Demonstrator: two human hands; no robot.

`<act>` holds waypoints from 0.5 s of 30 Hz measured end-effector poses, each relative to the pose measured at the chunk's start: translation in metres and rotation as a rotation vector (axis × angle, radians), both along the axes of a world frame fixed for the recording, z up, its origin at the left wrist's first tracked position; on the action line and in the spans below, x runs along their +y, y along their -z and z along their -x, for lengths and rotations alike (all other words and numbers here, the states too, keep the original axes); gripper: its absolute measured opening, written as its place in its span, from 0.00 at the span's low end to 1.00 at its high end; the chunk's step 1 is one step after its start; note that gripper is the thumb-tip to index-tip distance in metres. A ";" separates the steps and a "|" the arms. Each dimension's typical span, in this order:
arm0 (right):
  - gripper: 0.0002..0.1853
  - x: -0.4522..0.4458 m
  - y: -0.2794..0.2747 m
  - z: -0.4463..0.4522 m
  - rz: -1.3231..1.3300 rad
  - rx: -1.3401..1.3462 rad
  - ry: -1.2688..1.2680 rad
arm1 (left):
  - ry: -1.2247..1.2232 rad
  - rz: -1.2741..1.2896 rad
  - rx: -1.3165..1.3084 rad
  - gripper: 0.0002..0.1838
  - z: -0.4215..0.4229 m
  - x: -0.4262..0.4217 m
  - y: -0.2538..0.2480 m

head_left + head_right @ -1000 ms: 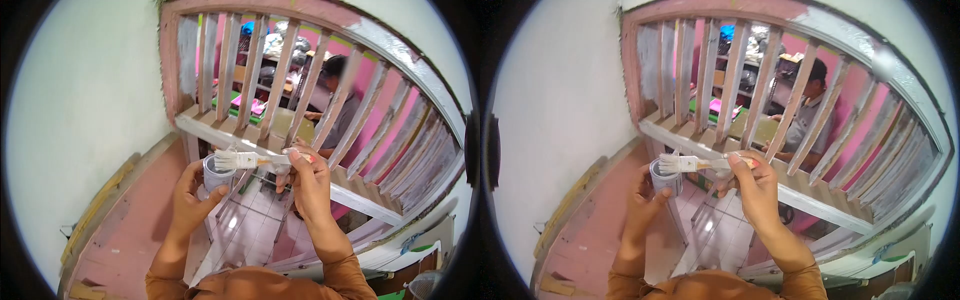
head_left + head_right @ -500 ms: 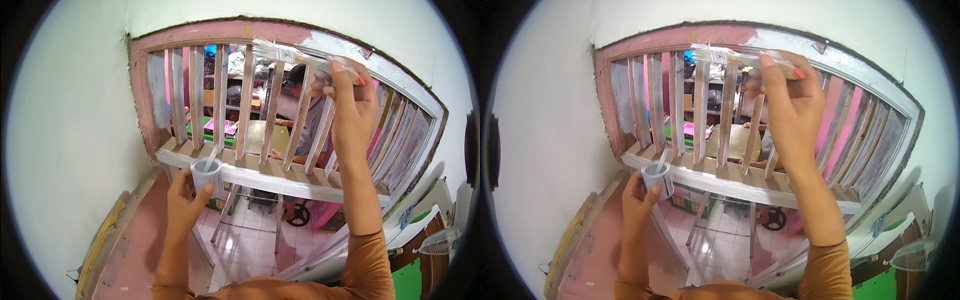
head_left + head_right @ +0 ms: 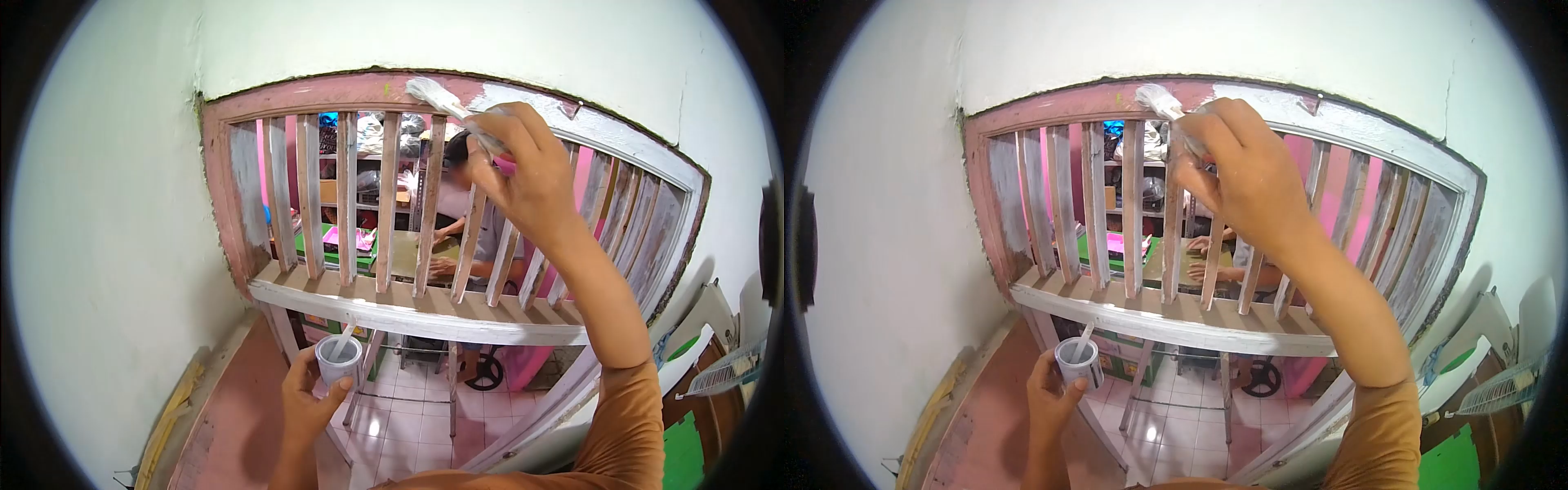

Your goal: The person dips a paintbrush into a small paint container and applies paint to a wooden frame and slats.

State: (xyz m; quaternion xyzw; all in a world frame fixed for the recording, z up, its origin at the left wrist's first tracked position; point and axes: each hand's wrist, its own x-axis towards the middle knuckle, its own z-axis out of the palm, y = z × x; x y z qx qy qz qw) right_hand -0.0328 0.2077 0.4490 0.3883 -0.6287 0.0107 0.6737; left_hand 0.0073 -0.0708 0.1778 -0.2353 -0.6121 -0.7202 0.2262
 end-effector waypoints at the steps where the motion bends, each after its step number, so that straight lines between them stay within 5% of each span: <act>1: 0.16 0.003 -0.001 -0.002 0.001 0.003 0.002 | 0.000 0.005 -0.003 0.32 -0.001 0.000 0.001; 6: 0.18 0.010 0.002 -0.030 0.074 0.009 0.184 | 0.014 0.003 -0.026 0.32 -0.003 0.000 0.010; 15: 0.18 -0.024 0.003 -0.014 -0.094 0.072 0.067 | 0.075 -0.024 -0.065 0.31 -0.005 0.010 0.016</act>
